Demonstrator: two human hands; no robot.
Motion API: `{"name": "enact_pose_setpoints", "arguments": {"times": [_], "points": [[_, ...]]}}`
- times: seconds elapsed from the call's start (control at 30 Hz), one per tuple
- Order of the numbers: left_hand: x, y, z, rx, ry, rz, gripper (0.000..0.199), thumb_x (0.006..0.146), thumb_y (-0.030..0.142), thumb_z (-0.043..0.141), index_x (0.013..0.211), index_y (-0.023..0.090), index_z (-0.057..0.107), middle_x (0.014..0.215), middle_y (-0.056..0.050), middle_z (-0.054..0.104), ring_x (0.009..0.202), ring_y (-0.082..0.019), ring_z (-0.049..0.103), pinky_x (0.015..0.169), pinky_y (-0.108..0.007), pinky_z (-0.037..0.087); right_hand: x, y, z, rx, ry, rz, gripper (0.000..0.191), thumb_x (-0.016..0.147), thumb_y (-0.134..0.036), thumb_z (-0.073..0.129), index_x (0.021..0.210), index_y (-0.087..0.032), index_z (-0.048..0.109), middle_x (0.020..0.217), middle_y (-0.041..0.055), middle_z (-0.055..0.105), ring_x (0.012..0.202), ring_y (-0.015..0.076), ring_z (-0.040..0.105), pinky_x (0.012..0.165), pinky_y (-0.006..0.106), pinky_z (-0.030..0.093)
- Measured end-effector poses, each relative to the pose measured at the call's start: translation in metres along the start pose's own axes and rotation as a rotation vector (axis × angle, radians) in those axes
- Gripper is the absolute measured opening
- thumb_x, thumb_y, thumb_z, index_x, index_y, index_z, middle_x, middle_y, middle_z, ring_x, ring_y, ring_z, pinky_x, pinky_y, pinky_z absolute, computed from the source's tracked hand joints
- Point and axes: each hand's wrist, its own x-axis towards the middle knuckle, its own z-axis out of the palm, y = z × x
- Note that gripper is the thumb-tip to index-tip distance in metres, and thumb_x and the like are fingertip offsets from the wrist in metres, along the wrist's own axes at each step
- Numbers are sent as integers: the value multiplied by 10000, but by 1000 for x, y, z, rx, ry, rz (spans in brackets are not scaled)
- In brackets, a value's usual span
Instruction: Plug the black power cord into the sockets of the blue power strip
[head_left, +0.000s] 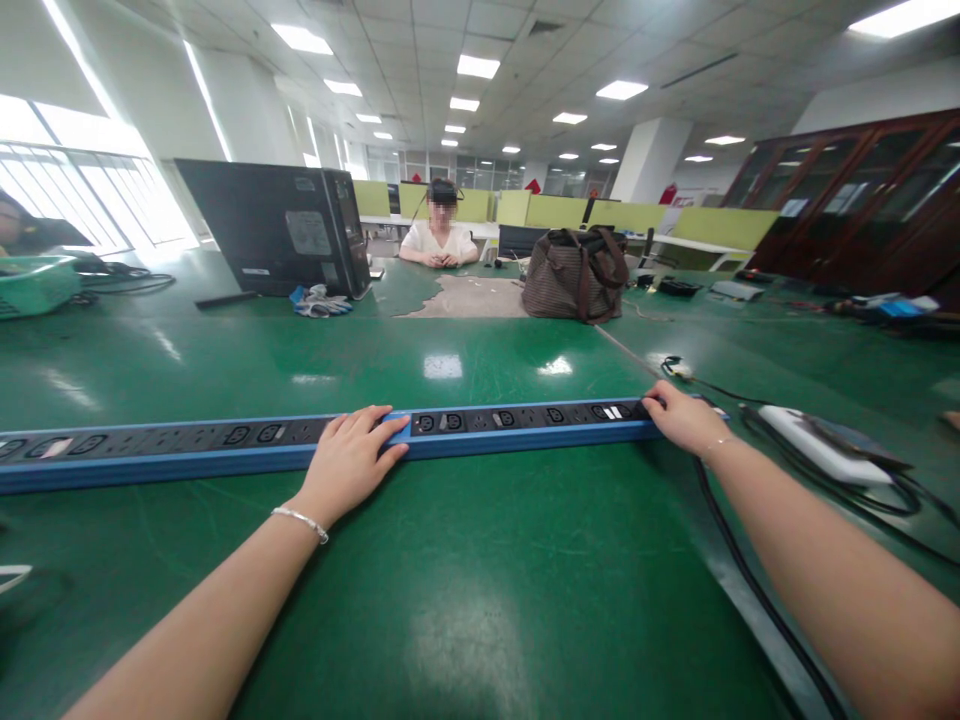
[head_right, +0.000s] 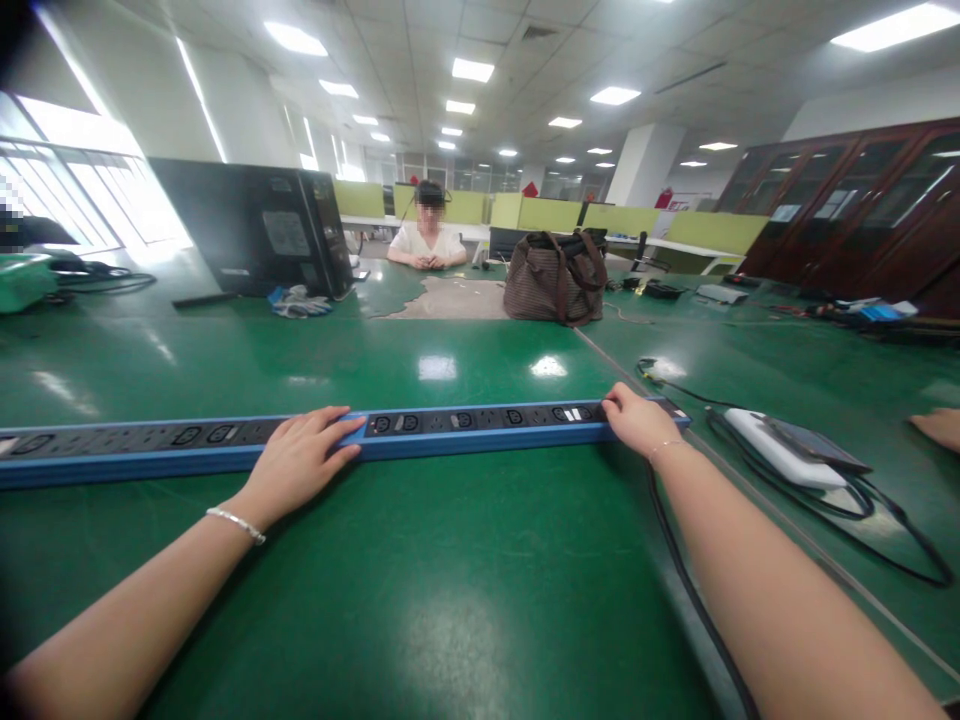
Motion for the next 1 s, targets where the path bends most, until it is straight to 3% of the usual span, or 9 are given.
{"name": "enact_pose_setpoints", "arguments": {"times": [0.23,0.5,0.73,1.0], "points": [[1,0,0,-6,-17,-10,414,873,462,389,1226,309,542,1315,-39,515,1179,-236,481,1015,-438,314,-2,-2,2,-67,-16,-13,349,864,-402,312,1040,-221,552,825,96,663,714,245,611,619,324,404],[0,-1,1,1,-15,-4,416,876,466,384,1227,305,540,1318,-39,511,1185,-233,473,1016,-432,310,3,5,6,58,0,30,356,848,-442,363,1051,-224,558,901,85,669,798,236,625,686,315,433],[0,0,-1,13,-11,-1,417,877,462,384,1226,298,542,1311,-43,516,1179,-237,479,1009,-430,319,4,7,13,142,30,133,506,806,-519,452,1077,-108,569,999,166,656,939,272,613,795,342,438],[1,0,0,-3,-7,-1,412,872,457,390,1220,303,548,1301,-44,527,1174,-238,487,1006,-437,324,4,8,14,201,72,101,385,831,-444,450,1003,-137,605,989,130,669,907,240,618,777,319,443]]}}
